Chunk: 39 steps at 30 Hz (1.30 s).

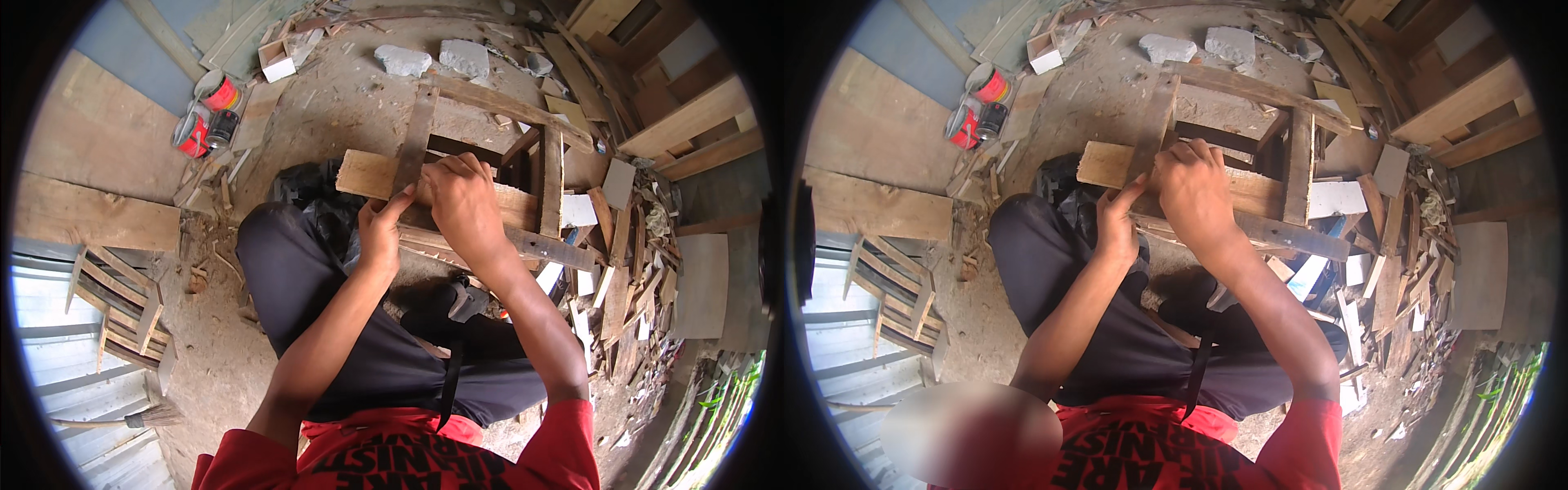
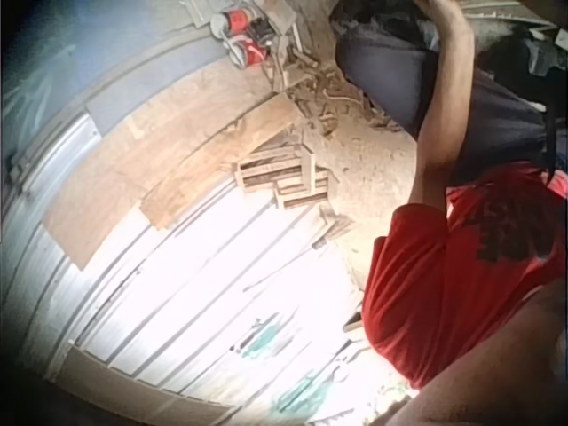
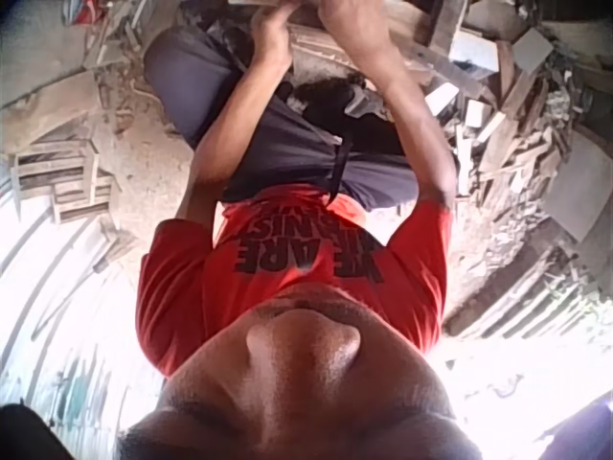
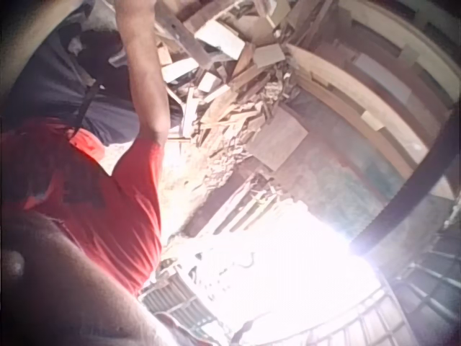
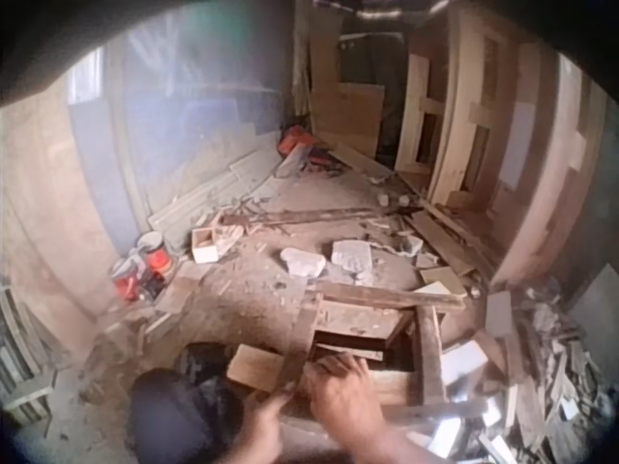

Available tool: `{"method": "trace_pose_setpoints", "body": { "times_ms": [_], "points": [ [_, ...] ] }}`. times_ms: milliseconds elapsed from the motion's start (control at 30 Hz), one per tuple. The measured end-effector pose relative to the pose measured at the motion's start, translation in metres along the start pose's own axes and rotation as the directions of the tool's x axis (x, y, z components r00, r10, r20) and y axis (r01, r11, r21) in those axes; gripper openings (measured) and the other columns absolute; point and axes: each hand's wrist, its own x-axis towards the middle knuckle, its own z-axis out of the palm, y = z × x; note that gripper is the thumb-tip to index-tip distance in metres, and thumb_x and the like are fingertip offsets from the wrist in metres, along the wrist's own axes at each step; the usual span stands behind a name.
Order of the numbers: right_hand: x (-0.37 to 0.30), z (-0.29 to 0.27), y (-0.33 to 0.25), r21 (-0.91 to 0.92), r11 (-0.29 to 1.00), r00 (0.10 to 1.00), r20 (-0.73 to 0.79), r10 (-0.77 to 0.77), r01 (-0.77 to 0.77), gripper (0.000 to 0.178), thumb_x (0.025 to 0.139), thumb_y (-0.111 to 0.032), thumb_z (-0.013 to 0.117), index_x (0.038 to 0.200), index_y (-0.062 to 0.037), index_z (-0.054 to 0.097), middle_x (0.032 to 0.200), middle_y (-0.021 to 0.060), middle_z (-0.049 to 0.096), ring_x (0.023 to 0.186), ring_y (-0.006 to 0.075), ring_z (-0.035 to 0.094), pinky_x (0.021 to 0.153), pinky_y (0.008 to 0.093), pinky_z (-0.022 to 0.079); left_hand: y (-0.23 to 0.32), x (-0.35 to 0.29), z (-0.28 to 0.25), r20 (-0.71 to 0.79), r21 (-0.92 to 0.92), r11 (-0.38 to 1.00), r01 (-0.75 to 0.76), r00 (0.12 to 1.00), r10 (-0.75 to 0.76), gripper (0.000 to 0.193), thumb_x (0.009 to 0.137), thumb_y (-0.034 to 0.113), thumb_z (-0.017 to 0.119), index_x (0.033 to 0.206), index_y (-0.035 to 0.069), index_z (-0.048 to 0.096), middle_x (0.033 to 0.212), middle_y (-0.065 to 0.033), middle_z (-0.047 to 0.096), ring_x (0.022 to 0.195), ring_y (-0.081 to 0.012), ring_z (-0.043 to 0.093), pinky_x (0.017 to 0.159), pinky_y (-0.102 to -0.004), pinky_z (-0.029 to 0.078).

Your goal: The person sits on the floor and assembles a small wooden frame using scrap wood pieces. They use a hand saw to cut a small block of wood to size and then fit it into the frame structure.

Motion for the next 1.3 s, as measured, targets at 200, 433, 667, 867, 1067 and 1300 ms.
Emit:
{"method": "trace_pose_setpoints", "body": {
  "times_ms": [200, 433, 667, 867, 1067, 1300],
  "points": [
    [-0.012, -0.004, -0.011, 0.078, 0.997, 0.999, 0.036, 0.017, -0.02, 0.012, 0.077, 0.001, 0.063, 0.088, -0.002, 0.066, 0.087, 0.0133, 0.067, 0.091, 0.0317, 0.061, 0.083, 0.0431, 0.046, -0.001, 0.002, -0.002, 0.031, -0.02, 1.0, 0.016, 0.999, -0.016, 0.021, 0.084, 0.016, 0.076, 0.095, 0.0, 0.069, 0.091, -0.0038, 0.069, 0.084, -0.0093, 0.062, 0.077, -0.0258, 0.045],
    [0.006, -0.032, 0.014, 0.406, 0.901, 0.932, 0.362, -0.007, -0.151, 0.012, 0.086, -0.003, 0.066, 0.096, 0.0006, 0.072, 0.091, 0.0186, 0.071, 0.087, 0.0362, 0.067, 0.079, 0.0416, 0.053, 0.002, -0.002, 0.004, -0.015, -0.021, 1.0, 0.003, 1.0, -0.003, 0.021, 0.083, 0.017, 0.077, 0.093, 0.001, 0.068, 0.09, -0.0037, 0.068, 0.084, -0.0096, 0.061, 0.078, -0.0259, 0.044],
    [0.02, -0.014, 0.034, 0.244, 0.965, 0.994, 0.077, 0.083, -0.099, 0.015, 0.084, -0.003, 0.066, 0.096, 0.0001, 0.073, 0.092, 0.0173, 0.072, 0.086, 0.0371, 0.069, 0.079, 0.042, 0.054, -0.004, 0.004, -0.002, -0.066, 0.02, 1.0, 0.001, 0.998, 0.0, 0.026, 0.079, 0.02, 0.081, 0.089, 0.001, 0.065, 0.09, -0.0031, 0.064, 0.087, -0.0107, 0.058, 0.085, -0.0276, 0.042],
    [0.009, -0.001, 0.019, 0.035, 0.999, 1.0, -0.004, -0.023, 0.023, 0.013, 0.081, -0.002, 0.066, 0.091, -0.0028, 0.073, 0.092, 0.0127, 0.072, 0.092, 0.0323, 0.064, 0.083, 0.0428, 0.05, 0.0, 0.001, 0.004, -0.056, -0.002, 1.0, -0.009, 0.998, 0.009, 0.022, 0.081, 0.016, 0.079, 0.09, 0.001, 0.066, 0.091, -0.0032, 0.065, 0.087, -0.0107, 0.058, 0.085, -0.0277, 0.042],
    [-0.006, -0.007, -0.008, 0.07, 0.998, 1.0, -0.024, 0.01, -0.008, 0.012, 0.08, -0.001, 0.065, 0.09, -0.0023, 0.071, 0.089, 0.0132, 0.07, 0.091, 0.0321, 0.062, 0.084, 0.0426, 0.048, -0.006, 0.005, -0.004, -0.029, -0.034, 0.999, 0.017, 0.999, -0.018, 0.016, 0.083, 0.014, 0.076, 0.087, 0.002, 0.067, 0.088, -0.0028, 0.066, 0.085, -0.0098, 0.059, 0.082, -0.0267, 0.041],
    [-0.003, -0.024, 0.001, 0.326, 0.935, 0.959, 0.28, 0.046, -0.14, 0.013, 0.084, -0.001, 0.064, 0.094, 0.0004, 0.072, 0.09, 0.0179, 0.071, 0.09, 0.0373, 0.065, 0.082, 0.0444, 0.051, -0.001, -0.002, 0.002, -0.035, -0.017, 1.0, 0.004, 0.999, -0.004, 0.016, 0.083, 0.014, 0.077, 0.088, 0.003, 0.067, 0.089, -0.0024, 0.066, 0.086, -0.0096, 0.059, 0.082, -0.027, 0.041]
  ]
}}
